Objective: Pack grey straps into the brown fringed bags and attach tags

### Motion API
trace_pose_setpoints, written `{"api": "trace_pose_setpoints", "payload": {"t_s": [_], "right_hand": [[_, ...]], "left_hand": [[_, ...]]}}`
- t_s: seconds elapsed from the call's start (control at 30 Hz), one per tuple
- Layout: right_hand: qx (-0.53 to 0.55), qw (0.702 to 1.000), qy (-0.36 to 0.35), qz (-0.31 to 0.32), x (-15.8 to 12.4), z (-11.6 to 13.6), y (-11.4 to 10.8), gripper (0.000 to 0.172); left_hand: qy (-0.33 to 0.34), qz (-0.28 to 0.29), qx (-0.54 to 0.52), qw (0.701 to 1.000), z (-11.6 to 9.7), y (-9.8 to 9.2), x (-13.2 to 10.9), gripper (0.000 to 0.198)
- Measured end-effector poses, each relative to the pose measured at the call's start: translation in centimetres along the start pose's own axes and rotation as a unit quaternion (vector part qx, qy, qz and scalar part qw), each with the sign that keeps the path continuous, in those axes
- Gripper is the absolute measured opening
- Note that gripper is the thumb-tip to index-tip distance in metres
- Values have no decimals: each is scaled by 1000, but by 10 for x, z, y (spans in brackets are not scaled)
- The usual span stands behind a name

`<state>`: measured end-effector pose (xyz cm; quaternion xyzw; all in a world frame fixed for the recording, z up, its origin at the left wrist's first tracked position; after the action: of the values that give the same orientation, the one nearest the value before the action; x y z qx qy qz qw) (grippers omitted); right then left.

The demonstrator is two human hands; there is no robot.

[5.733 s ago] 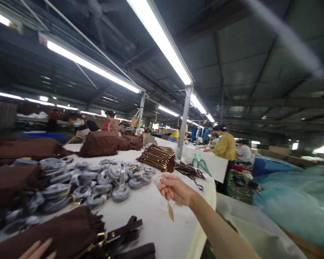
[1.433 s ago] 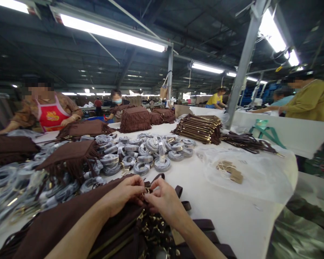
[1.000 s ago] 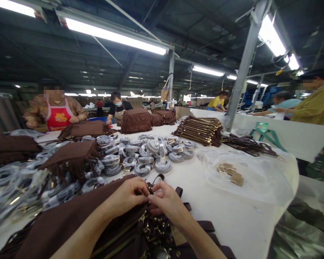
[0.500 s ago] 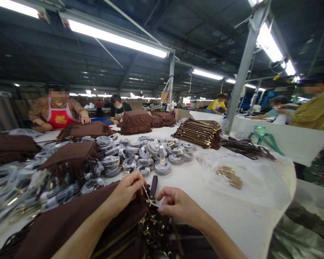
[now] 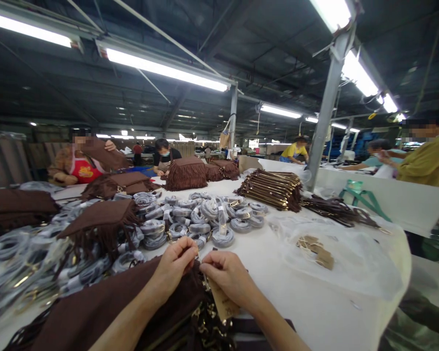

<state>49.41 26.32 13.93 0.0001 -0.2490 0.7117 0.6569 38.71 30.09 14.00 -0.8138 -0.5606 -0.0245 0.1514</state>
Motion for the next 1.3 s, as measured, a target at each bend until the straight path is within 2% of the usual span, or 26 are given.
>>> {"api": "trace_pose_setpoints", "payload": {"t_s": [0.07, 0.2, 0.27, 0.43, 0.53, 0.6, 0.7, 0.8, 0.87, 0.9, 0.97, 1.03, 1.07, 1.1, 1.17, 1.3], "right_hand": [[15, 1000, 3, 1, 3, -2, -3, 21], [45, 998, 27, -35, 2, -15, -14, 25], [41, 998, 25, -49, 0, -18, -16, 24], [19, 999, 1, -50, 0, -15, -13, 23], [14, 999, -5, -46, 1, -12, -13, 24], [1, 999, -8, -48, 1, -12, -15, 25], [-16, 998, -11, -65, 0, -16, -21, 27], [54, 996, 35, -60, -2, -32, -20, 28], [183, 975, 120, -25, -6, -52, -8, 30], [261, 950, 171, 0, -10, -61, 2, 34], [409, 879, 243, 41, -20, -70, 19, 43], [518, 815, 257, 48, -25, -68, 26, 45], [551, 797, 247, 38, -26, -67, 24, 43], [569, 788, 234, 23, -26, -67, 21, 41], [573, 792, 210, -1, -25, -65, 16, 42], [525, 831, 182, -18, -23, -65, 16, 50]], "left_hand": [[-15, 16, 1, 1000, 4, 4, -1, 33], [-54, 97, 57, 992, 14, 21, -5, 23], [-60, 108, 79, 989, 17, 24, -6, 20], [-65, 114, 57, 990, 23, 29, -5, 27], [-43, 114, 42, 992, 19, 30, -4, 27], [-43, 97, 55, 993, 17, 26, -4, 24], [-80, 67, 85, 991, 21, 19, -5, 18], [-94, 53, 46, 993, 22, 16, -6, 15], [-103, 59, -52, 992, 24, 18, -5, 14], [-113, 66, -110, 985, 25, 20, -5, 14], [-140, 86, -208, 964, 29, 24, -6, 16], [-166, 100, -260, 946, 31, 26, -8, 19], [-179, 98, -274, 940, 33, 25, -8, 20], [-189, 92, -287, 935, 34, 24, -9, 21], [-196, 76, -313, 926, 35, 21, -9, 20], [-180, 71, -295, 936, 34, 21, -8, 18]]}}
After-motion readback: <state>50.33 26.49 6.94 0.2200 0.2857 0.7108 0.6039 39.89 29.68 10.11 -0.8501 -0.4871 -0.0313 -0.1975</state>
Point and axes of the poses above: each hand's wrist, its own x-axis towards the middle knuckle, its own y-axis out of the palm, z = x × y, the point moved 10 cm from there along x, towards the middle knuckle, and after that the axes turned 3 degrees about x, right-handed, at the moved point
